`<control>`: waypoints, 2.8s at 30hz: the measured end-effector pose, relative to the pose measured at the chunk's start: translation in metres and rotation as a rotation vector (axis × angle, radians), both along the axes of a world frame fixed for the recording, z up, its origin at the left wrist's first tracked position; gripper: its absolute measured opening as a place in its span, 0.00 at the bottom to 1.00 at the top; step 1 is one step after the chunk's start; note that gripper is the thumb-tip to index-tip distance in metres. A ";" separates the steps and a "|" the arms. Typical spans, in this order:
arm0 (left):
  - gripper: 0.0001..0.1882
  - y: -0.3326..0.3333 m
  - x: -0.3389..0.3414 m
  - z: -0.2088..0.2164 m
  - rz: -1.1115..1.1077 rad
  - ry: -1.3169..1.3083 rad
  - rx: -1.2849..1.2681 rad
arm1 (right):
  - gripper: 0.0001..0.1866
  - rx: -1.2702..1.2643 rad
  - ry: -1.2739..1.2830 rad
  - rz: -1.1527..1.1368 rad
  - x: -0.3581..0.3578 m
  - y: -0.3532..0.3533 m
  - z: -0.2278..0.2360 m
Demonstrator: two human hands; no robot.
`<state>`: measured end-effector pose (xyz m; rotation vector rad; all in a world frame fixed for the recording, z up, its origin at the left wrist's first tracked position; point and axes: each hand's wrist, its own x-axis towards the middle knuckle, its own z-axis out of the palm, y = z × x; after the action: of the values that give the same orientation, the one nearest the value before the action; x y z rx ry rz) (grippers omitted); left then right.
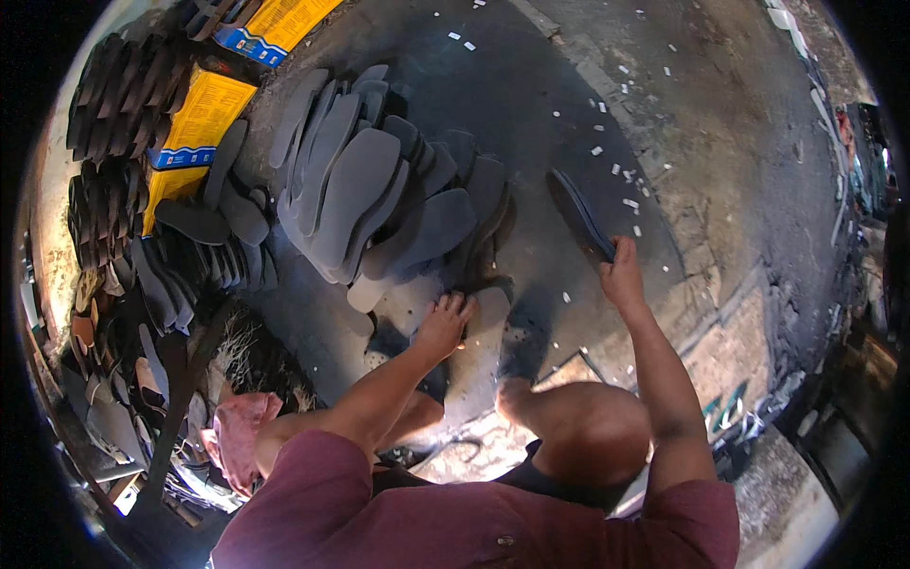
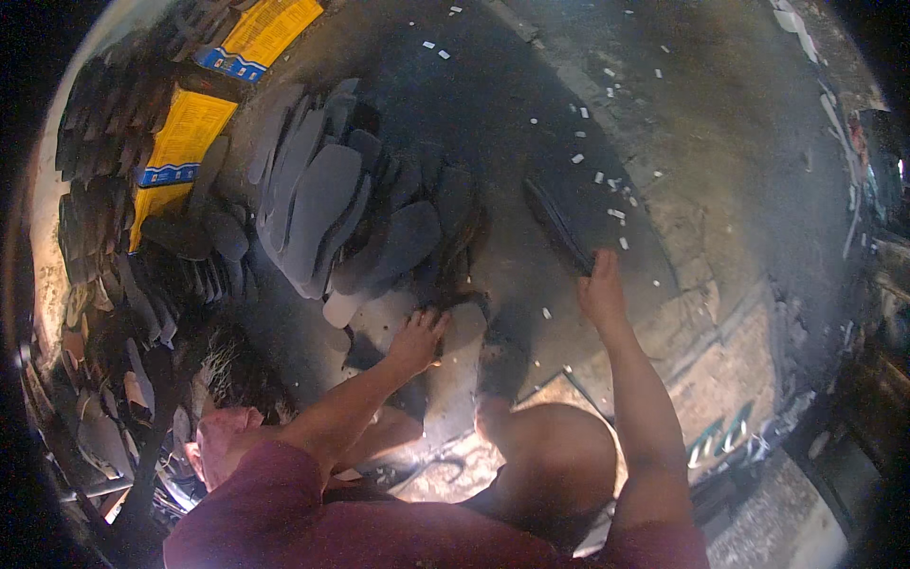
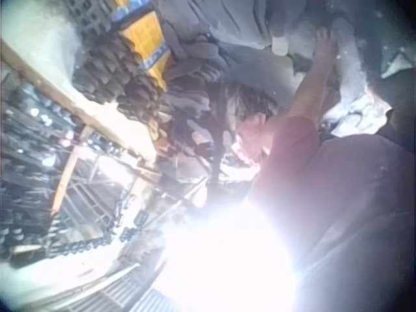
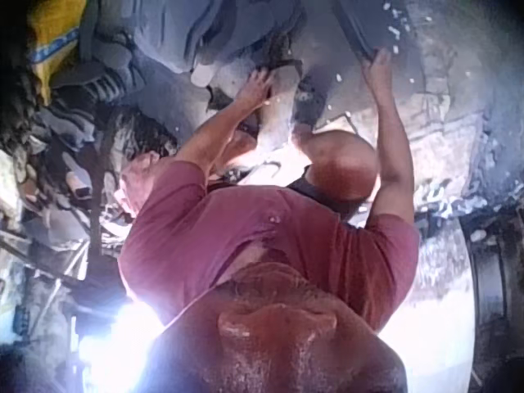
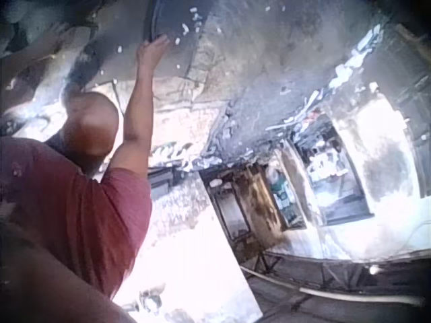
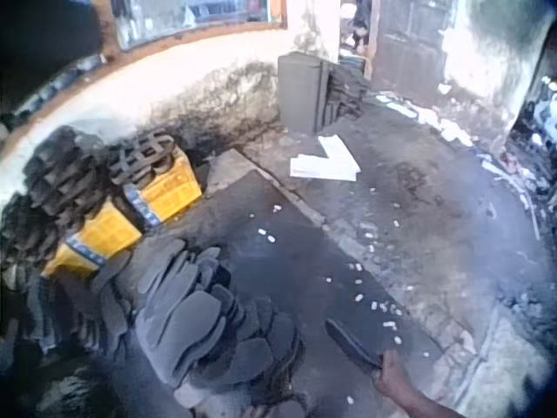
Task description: The person operates a hydraulic press to cut rubber shoe soles, then sits on the floor to sort and stack the cut soles into neat piles.
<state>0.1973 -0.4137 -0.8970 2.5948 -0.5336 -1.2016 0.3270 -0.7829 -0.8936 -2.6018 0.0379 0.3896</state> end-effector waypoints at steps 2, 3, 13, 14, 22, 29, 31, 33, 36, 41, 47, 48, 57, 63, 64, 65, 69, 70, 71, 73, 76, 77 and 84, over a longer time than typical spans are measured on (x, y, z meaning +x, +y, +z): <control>0.53 0.011 -0.010 -0.030 -0.055 -0.064 -0.051 | 0.29 -0.037 0.031 0.003 0.005 0.015 -0.037; 0.52 0.019 -0.008 -0.038 -0.083 -0.099 -0.062 | 0.30 -0.022 0.039 -0.018 0.017 0.033 -0.038; 0.27 -0.063 0.085 0.020 1.135 -0.456 -0.759 | 0.44 1.190 0.483 -0.231 -0.001 0.095 0.033; 0.27 -0.072 0.091 0.024 1.130 -0.374 -0.783 | 0.43 1.168 0.496 -0.192 -0.008 0.099 0.028; 0.39 0.050 0.072 0.028 0.762 -0.635 0.015 | 0.45 -0.082 0.083 0.088 0.016 0.062 -0.015; 0.18 -0.026 0.088 0.058 1.128 -0.392 -0.739 | 0.48 1.309 0.568 -0.208 0.004 0.119 0.040; 0.21 -0.048 0.088 0.031 1.033 -0.584 -0.771 | 0.50 1.123 0.367 -0.153 -0.003 0.128 0.038; 0.25 -0.042 0.085 0.021 1.133 -0.707 -0.690 | 0.51 0.577 -0.025 -0.118 -0.004 0.127 0.026; 0.43 0.037 0.050 0.001 0.984 -0.947 -0.264 | 0.55 -0.022 -0.060 0.007 0.013 0.093 0.021; 0.60 0.095 0.009 -0.010 0.748 -0.620 0.253 | 0.52 0.066 0.058 -0.110 0.016 0.066 -0.042; 0.31 -0.020 0.054 0.032 1.341 -0.397 -0.829 | 0.53 1.290 0.642 -0.274 -0.009 0.105 0.030; 0.33 -0.036 0.059 0.003 1.319 -0.437 -0.642 | 0.54 1.333 0.658 -0.232 -0.014 0.124 0.030; 0.38 -0.018 0.095 -0.042 0.850 -0.759 -0.283 | 0.51 0.044 -0.124 -0.212 0.007 0.061 -0.007; 0.38 -0.009 0.114 -0.078 0.978 -0.703 -0.283 | 0.41 1.113 0.447 -0.437 0.016 0.093 -0.012; 0.38 -0.014 0.118 -0.076 1.068 -0.675 -0.277 | 0.41 1.359 0.522 -0.439 0.013 0.109 -0.019; 0.38 -0.019 0.119 -0.073 1.162 -0.650 -0.265 | 0.42 1.395 0.577 -0.412 0.011 0.127 -0.016; 0.39 -0.030 0.123 -0.080 1.276 -0.517 0.006 | 0.45 1.338 0.580 -0.280 0.014 0.176 -0.034; 0.38 -0.032 0.122 -0.075 1.326 -0.392 -0.117 | 0.47 1.316 0.460 -0.288 0.012 0.180 -0.042; 0.38 -0.037 0.121 -0.072 1.371 -0.194 -0.334 | 0.48 1.316 0.458 -0.352 0.012 0.174 -0.048; 0.37 -0.049 0.114 -0.046 1.430 0.209 -0.742 | 0.50 1.325 0.481 -0.468 0.012 0.165 -0.025; 0.34 -0.076 0.114 -0.055 0.985 -0.154 -0.596 | 0.53 1.308 0.394 -0.472 0.020 0.130 -0.046; 0.33 -0.073 0.119 -0.057 1.057 -0.268 -0.567 | 0.54 1.289 0.330 -0.502 0.023 0.120 -0.054; 0.38 -0.062 0.141 -0.065 1.251 -0.499 -0.117 | 0.55 1.268 0.303 -0.477 0.035 0.077 -0.034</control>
<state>0.3379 -0.4757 -0.9618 2.3107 0.8399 -0.1006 0.3619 -0.7062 -0.9279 -1.2190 0.3721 0.4242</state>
